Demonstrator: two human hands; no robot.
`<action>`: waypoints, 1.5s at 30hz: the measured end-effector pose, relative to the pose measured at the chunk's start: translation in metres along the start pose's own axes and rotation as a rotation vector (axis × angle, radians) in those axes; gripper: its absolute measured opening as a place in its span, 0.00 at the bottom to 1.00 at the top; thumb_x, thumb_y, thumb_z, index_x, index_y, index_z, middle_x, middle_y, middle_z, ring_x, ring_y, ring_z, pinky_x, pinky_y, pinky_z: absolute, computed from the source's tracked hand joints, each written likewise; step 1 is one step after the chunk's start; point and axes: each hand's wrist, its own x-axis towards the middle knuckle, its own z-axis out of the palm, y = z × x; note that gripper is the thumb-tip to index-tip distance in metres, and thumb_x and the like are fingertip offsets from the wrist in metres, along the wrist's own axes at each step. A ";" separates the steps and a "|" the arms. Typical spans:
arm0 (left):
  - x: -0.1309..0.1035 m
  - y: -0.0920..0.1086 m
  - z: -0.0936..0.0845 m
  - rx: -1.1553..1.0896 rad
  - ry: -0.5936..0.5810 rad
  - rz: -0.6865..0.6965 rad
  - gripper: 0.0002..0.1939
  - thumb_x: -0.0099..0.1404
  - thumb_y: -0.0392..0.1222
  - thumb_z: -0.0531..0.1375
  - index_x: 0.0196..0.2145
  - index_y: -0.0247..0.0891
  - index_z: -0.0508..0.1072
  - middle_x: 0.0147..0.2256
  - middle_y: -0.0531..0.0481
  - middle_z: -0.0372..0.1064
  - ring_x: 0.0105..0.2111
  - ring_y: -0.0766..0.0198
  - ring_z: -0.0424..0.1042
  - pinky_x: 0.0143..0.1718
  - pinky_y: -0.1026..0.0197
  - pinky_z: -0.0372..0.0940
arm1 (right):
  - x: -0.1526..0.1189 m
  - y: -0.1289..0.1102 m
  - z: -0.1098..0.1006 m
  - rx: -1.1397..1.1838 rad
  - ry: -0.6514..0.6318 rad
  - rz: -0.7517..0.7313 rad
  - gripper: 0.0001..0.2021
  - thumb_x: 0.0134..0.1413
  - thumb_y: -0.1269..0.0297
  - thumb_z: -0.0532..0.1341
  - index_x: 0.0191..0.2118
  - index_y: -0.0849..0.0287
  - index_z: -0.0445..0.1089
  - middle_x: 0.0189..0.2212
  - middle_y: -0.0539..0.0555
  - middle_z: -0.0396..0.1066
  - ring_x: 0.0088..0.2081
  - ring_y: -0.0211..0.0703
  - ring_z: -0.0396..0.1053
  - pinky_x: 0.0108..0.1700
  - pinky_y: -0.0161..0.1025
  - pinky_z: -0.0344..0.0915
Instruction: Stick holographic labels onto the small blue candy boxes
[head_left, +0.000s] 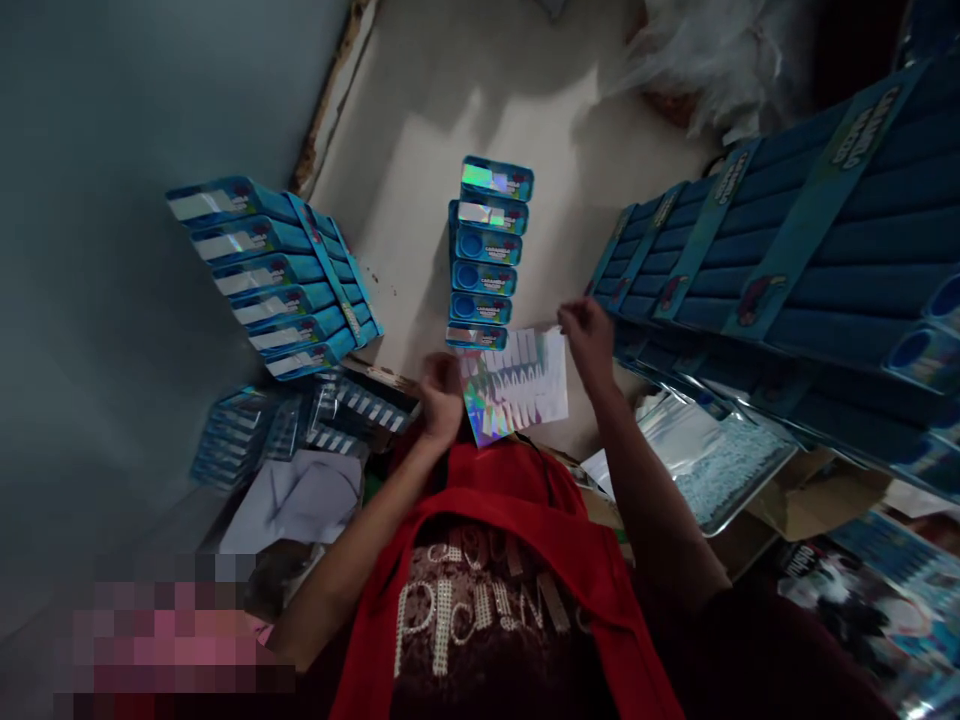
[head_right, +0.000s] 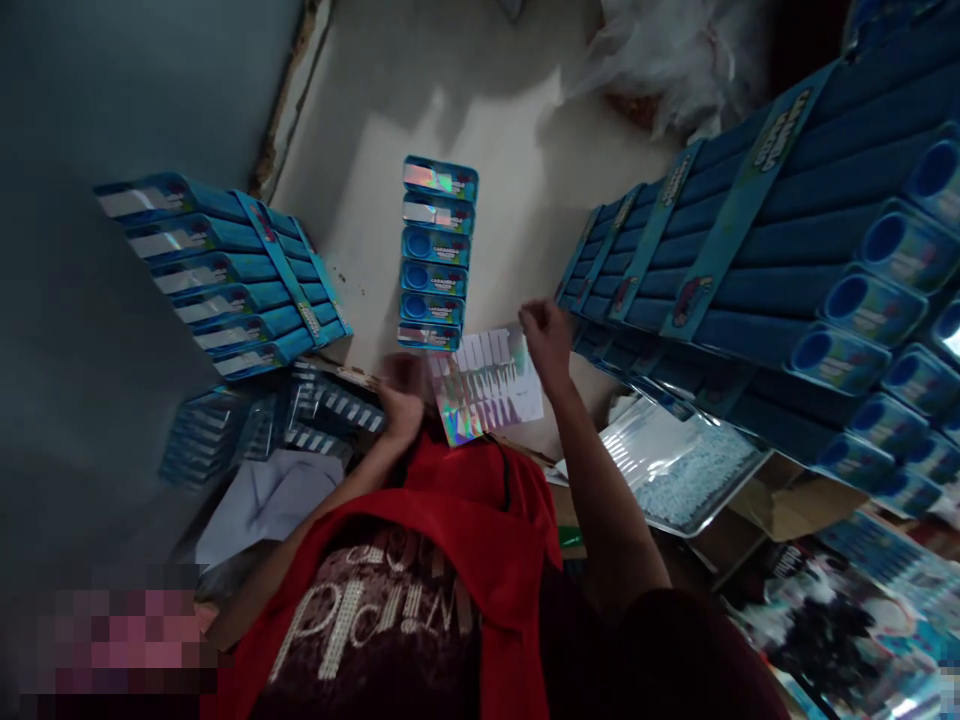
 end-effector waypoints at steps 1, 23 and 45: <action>-0.013 -0.010 0.016 0.026 -0.053 0.026 0.10 0.73 0.51 0.64 0.42 0.44 0.75 0.45 0.43 0.78 0.54 0.48 0.76 0.60 0.44 0.67 | -0.018 0.024 -0.002 -0.205 0.046 -0.009 0.13 0.63 0.49 0.63 0.39 0.53 0.70 0.33 0.54 0.73 0.35 0.47 0.70 0.46 0.48 0.71; 0.076 -0.006 0.135 0.884 -0.412 0.228 0.15 0.78 0.40 0.58 0.49 0.38 0.86 0.52 0.39 0.82 0.53 0.53 0.77 0.53 0.57 0.66 | -0.033 0.128 0.011 -0.839 -0.311 -0.415 0.29 0.76 0.70 0.48 0.76 0.60 0.64 0.75 0.65 0.64 0.71 0.61 0.63 0.68 0.57 0.64; 0.077 -0.004 0.136 0.882 -0.356 0.217 0.16 0.77 0.39 0.57 0.47 0.39 0.88 0.48 0.39 0.84 0.51 0.51 0.80 0.53 0.55 0.69 | -0.024 0.097 0.000 -0.821 -0.355 -0.338 0.22 0.77 0.62 0.53 0.68 0.53 0.74 0.48 0.66 0.76 0.55 0.62 0.66 0.62 0.61 0.57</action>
